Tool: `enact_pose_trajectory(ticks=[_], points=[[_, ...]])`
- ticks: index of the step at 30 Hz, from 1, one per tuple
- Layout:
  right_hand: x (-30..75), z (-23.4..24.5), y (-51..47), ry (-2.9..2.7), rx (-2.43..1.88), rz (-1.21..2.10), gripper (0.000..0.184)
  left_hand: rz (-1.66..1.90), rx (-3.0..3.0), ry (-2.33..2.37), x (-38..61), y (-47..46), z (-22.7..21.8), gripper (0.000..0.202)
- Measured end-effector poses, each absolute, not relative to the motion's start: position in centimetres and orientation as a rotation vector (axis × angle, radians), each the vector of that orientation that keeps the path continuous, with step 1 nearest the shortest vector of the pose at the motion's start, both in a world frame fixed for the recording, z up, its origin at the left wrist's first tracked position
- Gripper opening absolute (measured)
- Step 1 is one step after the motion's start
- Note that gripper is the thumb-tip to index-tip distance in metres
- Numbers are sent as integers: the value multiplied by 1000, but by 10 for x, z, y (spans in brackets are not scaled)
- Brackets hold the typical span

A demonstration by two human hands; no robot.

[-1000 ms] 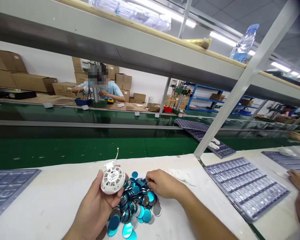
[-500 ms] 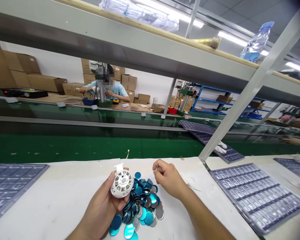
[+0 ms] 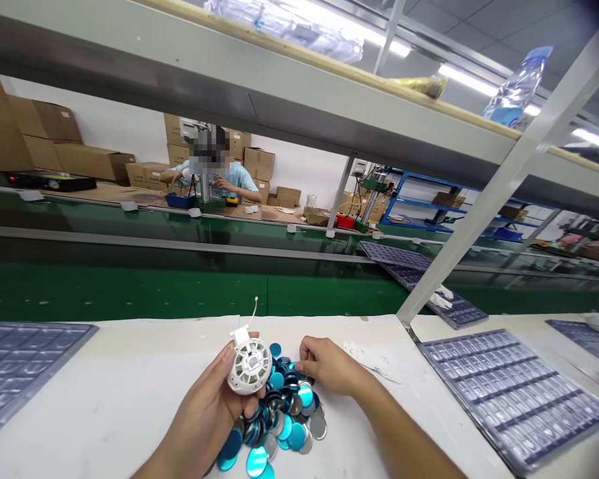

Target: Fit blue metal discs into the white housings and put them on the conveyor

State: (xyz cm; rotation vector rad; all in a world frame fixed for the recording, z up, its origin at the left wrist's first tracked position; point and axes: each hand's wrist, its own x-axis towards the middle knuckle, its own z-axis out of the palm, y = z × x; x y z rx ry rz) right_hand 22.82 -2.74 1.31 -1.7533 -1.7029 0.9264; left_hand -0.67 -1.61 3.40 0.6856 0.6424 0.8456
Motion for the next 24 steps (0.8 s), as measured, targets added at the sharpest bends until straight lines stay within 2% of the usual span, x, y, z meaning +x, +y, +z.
enact_pose_trajectory(ticks=[9, 14, 19, 24], points=[[190, 59, -66, -1372, -1224, 1167, 23, 872, 827, 676, -2, -24, 35, 57], [165, 51, -77, -1526, -1244, 890, 7, 874, 884, 777, 1, -33, 36, 63], [165, 50, -74, -1685, -1295, 666, 11, 858, 940, 819, 1, -38, 36, 63], [165, 53, -74, -1745, -1301, 588, 13, 828, 949, 827, -1, -37, 33, 65]])
